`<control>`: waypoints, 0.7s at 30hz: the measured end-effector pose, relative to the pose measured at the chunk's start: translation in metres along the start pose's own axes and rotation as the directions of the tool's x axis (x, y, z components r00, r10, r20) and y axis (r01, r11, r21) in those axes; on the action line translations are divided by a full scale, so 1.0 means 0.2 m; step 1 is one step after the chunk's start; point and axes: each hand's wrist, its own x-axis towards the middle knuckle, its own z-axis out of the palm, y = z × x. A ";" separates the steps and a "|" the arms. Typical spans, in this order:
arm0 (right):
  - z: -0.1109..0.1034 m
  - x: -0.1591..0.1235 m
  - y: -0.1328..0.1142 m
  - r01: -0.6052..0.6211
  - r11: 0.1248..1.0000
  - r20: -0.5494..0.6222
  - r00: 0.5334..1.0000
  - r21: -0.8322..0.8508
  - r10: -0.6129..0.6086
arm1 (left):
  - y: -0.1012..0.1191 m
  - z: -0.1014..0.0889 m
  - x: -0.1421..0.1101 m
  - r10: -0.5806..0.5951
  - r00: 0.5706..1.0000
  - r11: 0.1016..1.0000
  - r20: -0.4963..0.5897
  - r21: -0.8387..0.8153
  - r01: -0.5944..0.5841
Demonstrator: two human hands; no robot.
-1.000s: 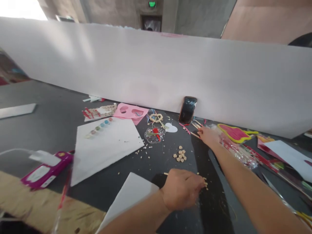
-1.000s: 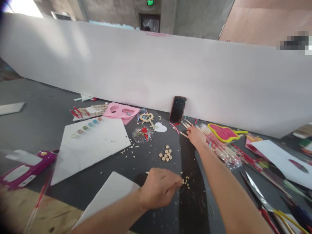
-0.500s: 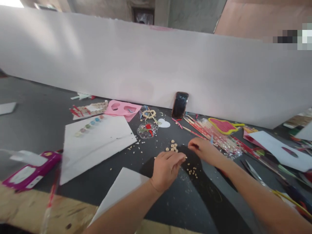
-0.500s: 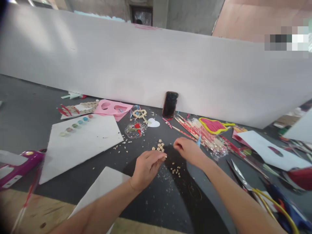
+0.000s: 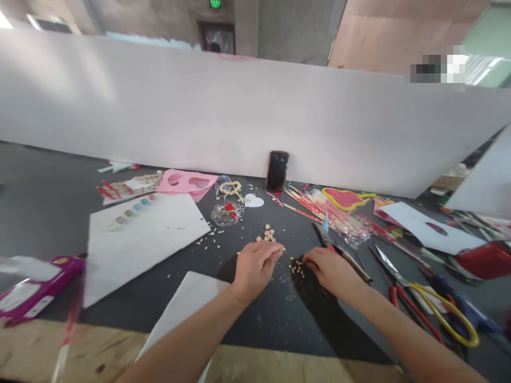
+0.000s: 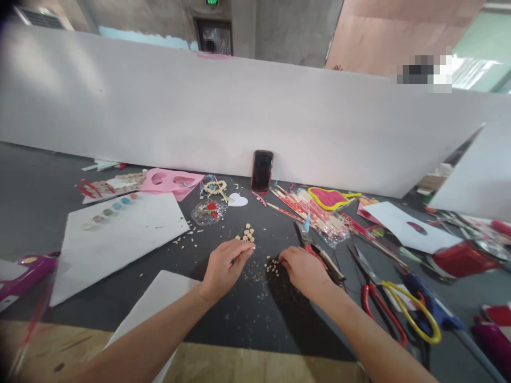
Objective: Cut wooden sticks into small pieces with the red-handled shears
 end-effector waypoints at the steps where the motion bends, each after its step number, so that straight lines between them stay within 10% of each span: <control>1: 0.01 0.00 -0.01 0.007 1.000 -0.004 1.000 -0.001 -0.007 | 0.00 0.00 0.00 0.003 1.000 1.000 0.004 0.002 -0.003; 10: -0.04 -0.06 0.03 -0.023 1.000 -0.149 0.989 -0.019 0.020 | -0.01 0.00 0.00 0.030 0.999 1.000 -0.010 0.006 -0.030; 21: -0.01 -0.15 0.26 -0.229 0.966 -0.478 0.866 -0.121 0.146 | 0.00 0.01 -0.02 0.041 0.999 0.999 -0.001 -0.007 -0.041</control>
